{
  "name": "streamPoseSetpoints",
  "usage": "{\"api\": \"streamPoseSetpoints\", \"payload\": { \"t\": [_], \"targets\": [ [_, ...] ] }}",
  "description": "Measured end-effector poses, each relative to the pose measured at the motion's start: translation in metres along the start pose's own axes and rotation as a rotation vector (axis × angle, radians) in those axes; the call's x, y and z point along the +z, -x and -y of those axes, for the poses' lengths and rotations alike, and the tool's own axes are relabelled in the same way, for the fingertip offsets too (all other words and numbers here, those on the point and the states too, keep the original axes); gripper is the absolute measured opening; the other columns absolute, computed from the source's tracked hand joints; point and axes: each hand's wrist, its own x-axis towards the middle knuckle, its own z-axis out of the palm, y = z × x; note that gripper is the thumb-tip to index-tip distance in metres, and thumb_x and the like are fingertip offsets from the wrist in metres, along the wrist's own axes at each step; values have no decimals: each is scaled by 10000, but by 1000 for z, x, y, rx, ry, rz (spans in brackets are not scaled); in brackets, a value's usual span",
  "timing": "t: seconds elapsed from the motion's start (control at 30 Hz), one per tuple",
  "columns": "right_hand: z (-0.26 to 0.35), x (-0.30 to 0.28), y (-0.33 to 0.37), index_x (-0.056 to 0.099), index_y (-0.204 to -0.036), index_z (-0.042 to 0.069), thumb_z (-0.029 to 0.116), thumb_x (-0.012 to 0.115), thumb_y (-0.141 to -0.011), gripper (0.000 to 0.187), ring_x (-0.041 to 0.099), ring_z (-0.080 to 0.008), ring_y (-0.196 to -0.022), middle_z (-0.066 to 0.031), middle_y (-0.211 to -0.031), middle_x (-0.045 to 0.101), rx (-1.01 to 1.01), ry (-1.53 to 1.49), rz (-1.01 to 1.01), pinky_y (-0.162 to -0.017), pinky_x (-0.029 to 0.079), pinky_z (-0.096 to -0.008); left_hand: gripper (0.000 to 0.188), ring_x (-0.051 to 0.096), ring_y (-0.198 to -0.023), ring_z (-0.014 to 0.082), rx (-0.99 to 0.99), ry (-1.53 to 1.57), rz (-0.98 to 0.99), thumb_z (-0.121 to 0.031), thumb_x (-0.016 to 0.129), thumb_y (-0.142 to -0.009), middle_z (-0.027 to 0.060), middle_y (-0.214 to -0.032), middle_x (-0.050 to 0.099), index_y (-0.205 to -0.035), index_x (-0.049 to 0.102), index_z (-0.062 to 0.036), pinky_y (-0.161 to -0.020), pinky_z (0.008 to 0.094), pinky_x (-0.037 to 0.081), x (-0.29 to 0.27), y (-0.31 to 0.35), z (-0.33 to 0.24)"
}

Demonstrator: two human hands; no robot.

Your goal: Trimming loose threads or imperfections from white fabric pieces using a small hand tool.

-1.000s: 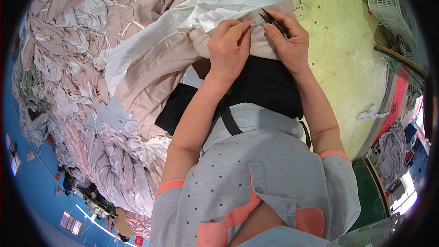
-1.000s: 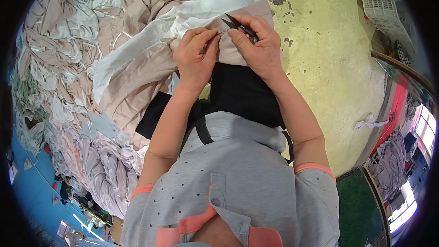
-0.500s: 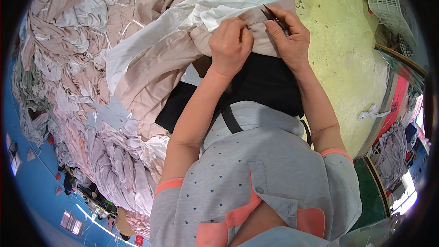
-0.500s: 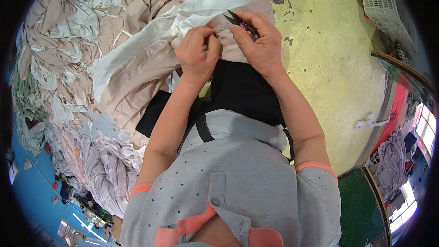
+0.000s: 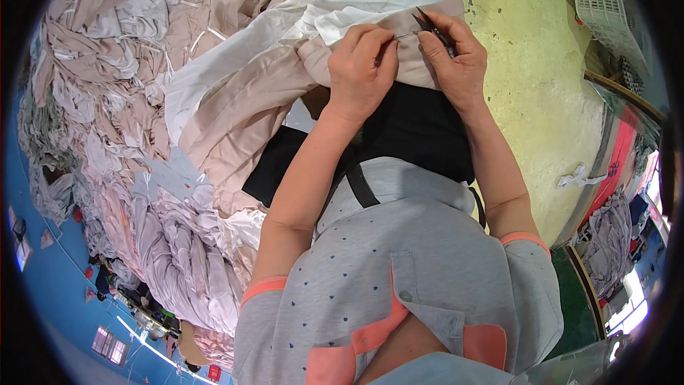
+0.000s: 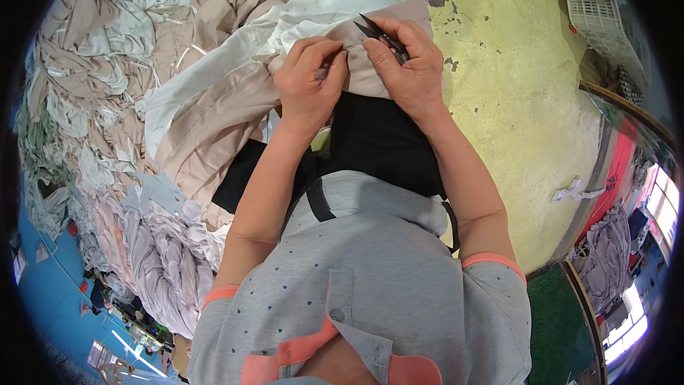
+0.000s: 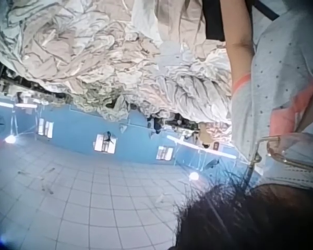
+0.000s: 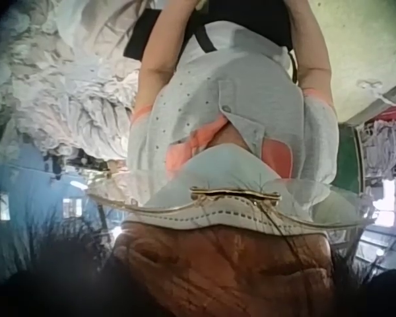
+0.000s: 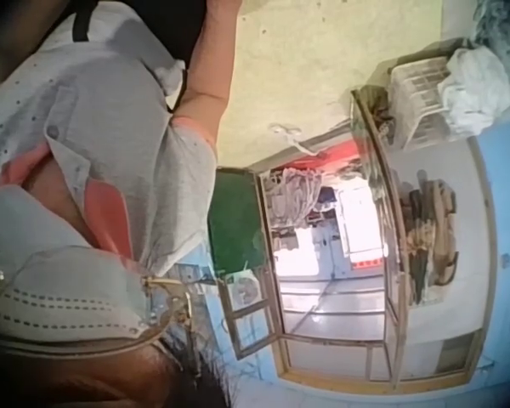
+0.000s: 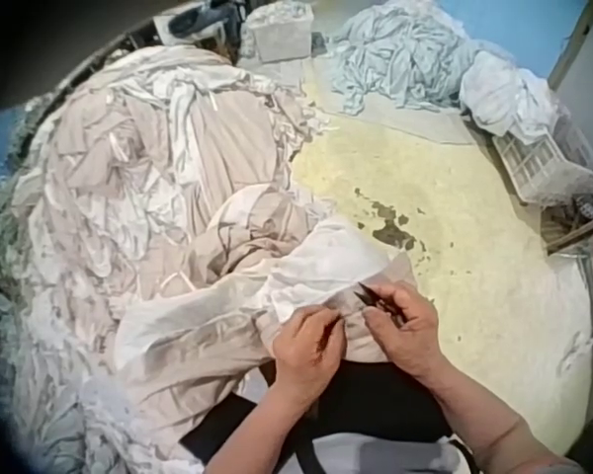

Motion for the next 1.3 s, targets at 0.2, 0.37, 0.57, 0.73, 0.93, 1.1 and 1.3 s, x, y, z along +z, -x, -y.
{"api": "streamPoseSetpoints", "payload": {
  "t": [0.2,0.37,0.57,0.73,0.93,1.1,1.3],
  "targets": [
    [0,1,-1,649,-1185,3,34,686,-903,286,592,-68,-874,-24,-1049,645,-24,5,0,-777,488,-204,158,653,-722,283,253,-242,-11,29,700,-731,118,-866,638,-875,645,-6,-628,351,542,6,-2,5],
    [0,1,1,647,-1185,-1,33,682,-906,284,590,-67,-860,-20,-1031,641,12,-19,6,-771,484,-201,141,638,-663,281,196,-188,-70,61,657,-724,127,-854,636,-842,621,-8,-585,341,535,7,1,7],
    [1,1,1,647,-1184,-4,39,685,-905,284,588,-65,-850,-19,-1025,640,-18,1,5,-768,483,-203,90,661,-669,176,-125,125,-130,74,614,-798,110,-883,660,-868,606,18,-603,276,540,6,12,6],
    [3,0,1,654,-1176,4,46,686,-905,276,587,-69,-867,-23,-1040,644,-7,8,2,-785,481,-208,54,673,-703,155,-633,679,-195,52,576,-870,102,-936,674,-908,613,49,-668,260,559,2,11,-2],
    [5,0,0,657,-1168,7,52,691,-902,272,580,-67,-874,-20,-1029,643,-25,8,-11,-795,473,-210,63,676,-697,160,-862,1018,-224,-1,570,-912,151,-948,680,-916,614,45,-662,257,576,-14,12,10],
    [1,0,1,655,-1168,5,49,687,-903,270,582,-68,-850,-17,-1006,635,-19,21,1,-775,472,-208,45,665,-659,155,-850,1176,-194,-14,568,-926,172,-913,682,-914,587,25,-615,248,573,-27,6,11],
    [1,2,1,650,-1168,-1,47,682,-907,267,586,-69,-819,-16,-983,626,-39,33,0,-752,473,-206,46,647,-642,159,-827,987,30,-36,556,-935,105,-806,652,-915,519,-19,-558,247,524,-27,4,5]
  ]
}}
